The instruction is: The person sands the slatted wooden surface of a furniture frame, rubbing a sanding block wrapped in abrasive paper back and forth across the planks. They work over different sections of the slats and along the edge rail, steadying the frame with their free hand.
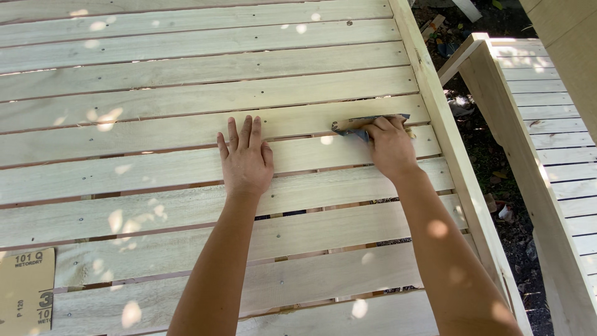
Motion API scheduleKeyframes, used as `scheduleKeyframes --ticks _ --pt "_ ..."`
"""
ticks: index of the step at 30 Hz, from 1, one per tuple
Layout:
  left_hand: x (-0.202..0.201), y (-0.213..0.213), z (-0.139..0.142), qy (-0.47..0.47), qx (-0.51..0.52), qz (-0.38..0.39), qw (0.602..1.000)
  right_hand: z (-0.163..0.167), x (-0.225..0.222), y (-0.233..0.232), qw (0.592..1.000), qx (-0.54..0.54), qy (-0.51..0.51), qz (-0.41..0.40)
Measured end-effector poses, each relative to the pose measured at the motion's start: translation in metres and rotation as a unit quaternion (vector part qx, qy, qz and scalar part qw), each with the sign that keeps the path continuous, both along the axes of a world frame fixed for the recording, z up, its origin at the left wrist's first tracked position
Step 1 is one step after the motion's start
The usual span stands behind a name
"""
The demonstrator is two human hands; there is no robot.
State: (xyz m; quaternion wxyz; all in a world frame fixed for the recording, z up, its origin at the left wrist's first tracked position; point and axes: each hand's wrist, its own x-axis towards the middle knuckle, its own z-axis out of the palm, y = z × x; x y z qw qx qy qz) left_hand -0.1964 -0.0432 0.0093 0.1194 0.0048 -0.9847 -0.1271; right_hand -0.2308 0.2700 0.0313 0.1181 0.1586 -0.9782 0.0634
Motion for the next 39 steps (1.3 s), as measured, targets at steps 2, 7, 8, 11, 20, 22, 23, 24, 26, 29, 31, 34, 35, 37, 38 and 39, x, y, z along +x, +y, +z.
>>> scheduleKeyframes --ticks 2,7,8,11,20,22,23,24,26,29,31,34,35,37,38,39 --pt "0.0 0.0 0.0 0.007 0.003 -0.002 1.0 0.004 0.001 -0.042 0.998 0.036 -0.026 0.038" --pt "0.001 -0.003 -0.001 0.014 0.029 -0.002 0.999 -0.003 0.009 -0.169 0.988 -0.059 -0.026 0.138" --pt "0.0 -0.004 -0.002 0.019 0.028 -0.001 0.999 -0.004 0.008 -0.171 0.987 -0.069 -0.037 0.14" --pt "0.0 -0.004 -0.004 0.021 0.024 -0.001 0.999 -0.006 0.005 -0.134 0.985 -0.1 -0.067 0.124" --pt "0.001 -0.002 -0.003 0.019 0.007 0.005 1.0 -0.002 -0.006 0.03 0.995 -0.1 0.027 0.011" --pt "0.002 -0.002 -0.002 0.012 0.007 0.002 1.0 -0.006 -0.003 0.003 0.994 -0.111 0.024 0.006" --pt "0.003 -0.002 -0.002 0.019 0.007 0.001 1.0 -0.005 -0.001 -0.014 0.993 -0.113 0.012 0.013" --pt "0.003 -0.003 -0.001 0.027 0.008 -0.001 1.0 -0.006 -0.002 -0.04 0.995 -0.076 0.025 0.057" --pt "0.003 -0.004 0.0 0.035 0.012 -0.003 0.999 -0.01 0.001 -0.095 0.993 -0.053 0.004 0.105" --pt "0.002 -0.005 -0.001 0.049 0.018 -0.001 0.999 -0.009 0.0 -0.106 0.99 -0.067 -0.011 0.125" --pt "0.002 -0.004 -0.002 0.045 0.026 -0.007 0.999 -0.009 -0.001 -0.079 0.992 -0.078 -0.017 0.098" --pt "0.002 -0.004 -0.004 0.041 0.008 -0.009 0.999 -0.002 -0.003 -0.008 0.995 -0.09 0.007 0.041" --pt "0.003 -0.004 -0.004 0.031 0.014 -0.012 0.999 0.0 -0.003 0.004 0.994 -0.107 0.004 0.032" --pt "0.004 -0.004 -0.002 0.015 0.021 -0.025 0.999 0.007 0.003 0.021 0.989 -0.144 0.003 0.01" --pt "0.004 -0.002 -0.001 0.022 0.026 -0.047 0.998 0.013 0.007 0.024 0.988 -0.154 0.022 -0.003" --pt "0.004 0.002 -0.001 0.028 0.029 -0.069 0.997 0.019 0.014 0.025 0.985 -0.165 0.042 -0.018"
